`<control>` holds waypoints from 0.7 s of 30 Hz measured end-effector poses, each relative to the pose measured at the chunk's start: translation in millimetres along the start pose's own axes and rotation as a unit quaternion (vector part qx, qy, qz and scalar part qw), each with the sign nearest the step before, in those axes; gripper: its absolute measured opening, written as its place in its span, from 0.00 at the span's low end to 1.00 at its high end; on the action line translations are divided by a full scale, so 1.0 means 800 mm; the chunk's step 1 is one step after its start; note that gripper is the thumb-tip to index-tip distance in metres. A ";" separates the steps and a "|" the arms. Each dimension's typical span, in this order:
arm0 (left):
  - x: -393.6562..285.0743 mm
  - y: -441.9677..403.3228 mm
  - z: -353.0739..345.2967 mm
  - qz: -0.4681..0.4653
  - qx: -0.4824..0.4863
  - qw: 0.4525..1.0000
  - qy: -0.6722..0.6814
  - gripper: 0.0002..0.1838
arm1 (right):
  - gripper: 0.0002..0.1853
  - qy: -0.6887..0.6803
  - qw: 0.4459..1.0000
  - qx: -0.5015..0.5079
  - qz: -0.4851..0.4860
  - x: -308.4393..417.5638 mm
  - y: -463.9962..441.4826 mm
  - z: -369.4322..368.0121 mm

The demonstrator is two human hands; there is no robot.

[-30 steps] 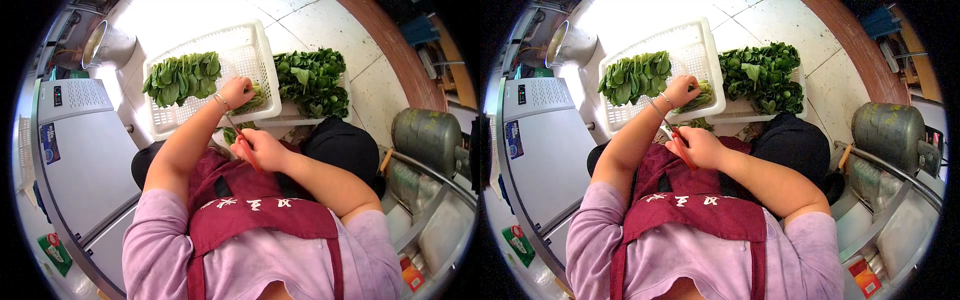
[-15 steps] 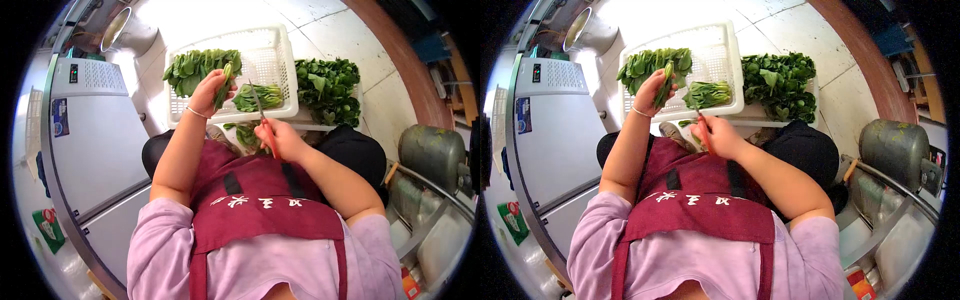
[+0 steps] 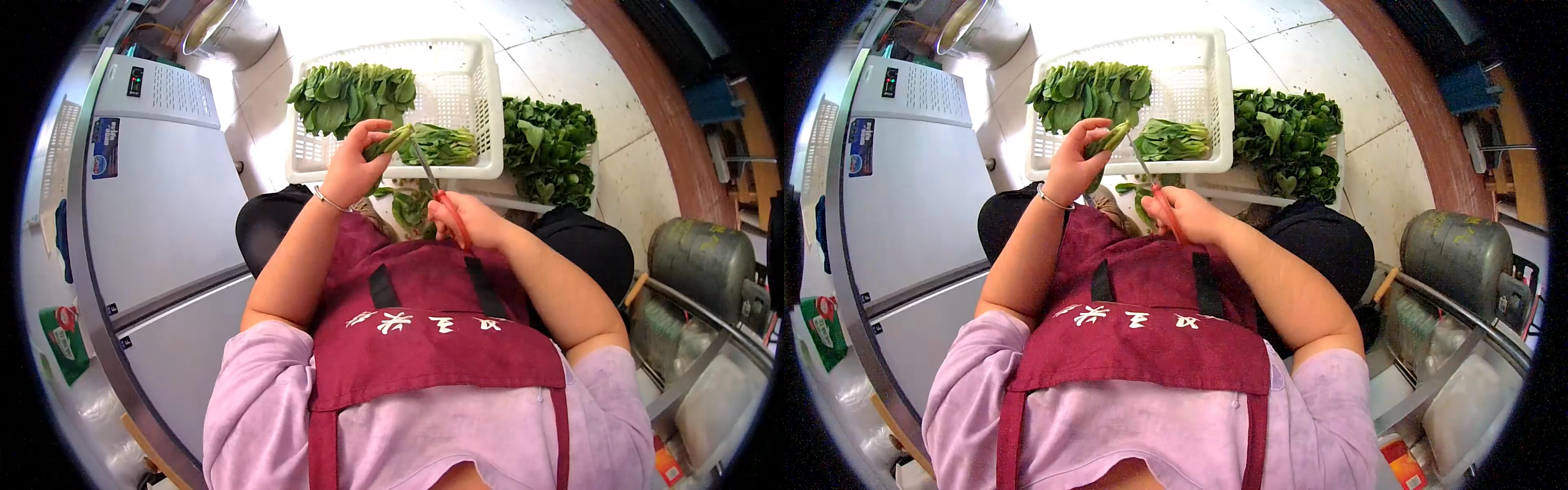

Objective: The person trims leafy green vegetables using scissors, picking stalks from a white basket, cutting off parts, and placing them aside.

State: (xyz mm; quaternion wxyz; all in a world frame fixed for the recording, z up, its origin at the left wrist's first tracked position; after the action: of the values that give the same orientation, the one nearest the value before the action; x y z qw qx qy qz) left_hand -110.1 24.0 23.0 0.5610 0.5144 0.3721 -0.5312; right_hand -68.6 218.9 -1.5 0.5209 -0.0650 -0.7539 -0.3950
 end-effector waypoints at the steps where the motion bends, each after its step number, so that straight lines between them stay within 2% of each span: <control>1: -0.009 0.005 -0.003 -0.025 -0.011 0.999 -0.044 0.23 | 0.24 -0.034 0.999 0.028 0.008 -0.001 0.000 -0.002; 2: -0.017 0.008 -0.005 -0.050 -0.023 0.995 -0.088 0.25 | 0.24 -0.069 0.996 0.056 0.016 -0.001 0.000 -0.003; 3: -0.016 0.009 -0.006 -0.033 -0.010 0.994 -0.101 0.28 | 0.24 -0.069 0.996 0.056 0.016 -0.002 0.000 -0.002; 7: -0.020 0.014 -0.010 -0.076 -0.012 0.991 -0.109 0.25 | 0.25 -0.083 0.992 0.089 0.019 0.000 0.001 -0.004; 9: -0.032 0.018 -0.013 -0.119 -0.049 0.968 -0.217 0.24 | 0.26 -0.087 0.992 0.089 0.024 0.000 0.004 -0.005; 10: -0.033 0.018 -0.014 -0.119 -0.048 0.968 -0.218 0.24 | 0.27 -0.108 0.990 0.093 0.018 -0.001 0.005 -0.006; 12: -0.046 0.021 -0.016 -0.212 -0.081 0.913 -0.339 0.24 | 0.28 -0.129 0.987 0.096 0.014 -0.001 0.006 -0.005; 13: -0.047 0.021 -0.017 -0.212 -0.080 0.913 -0.340 0.24 | 0.29 -0.131 0.986 0.104 0.004 -0.001 0.007 -0.005; 15: -0.053 0.022 -0.023 -0.259 -0.087 0.877 -0.394 0.25 | 0.30 -0.135 0.985 0.111 -0.004 -0.003 0.009 -0.005; 19: -0.051 0.021 -0.027 -0.269 -0.078 0.871 -0.404 0.25 | 0.31 -0.170 0.980 0.101 -0.022 -0.005 0.011 -0.008; 21: -0.043 0.019 -0.026 -0.254 -0.064 0.889 -0.374 0.24 | 0.31 -0.176 0.979 0.096 -0.028 -0.004 0.012 -0.007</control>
State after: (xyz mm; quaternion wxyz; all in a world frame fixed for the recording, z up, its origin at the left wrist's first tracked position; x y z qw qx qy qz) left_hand -97.9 49.9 55.1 0.5364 0.1280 0.2861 -0.7836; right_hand -58.2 222.2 1.6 0.3725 -0.0622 -0.8699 -0.3172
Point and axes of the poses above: each hand's wrist, its own y-axis away from the middle knuckle, its own z-axis out of the back of the hand, x = y × z, the point moved 5 cm from there along -y, towards the middle knuckle, and after that the axes turned 1 degree about x, right-handed, at the moved point
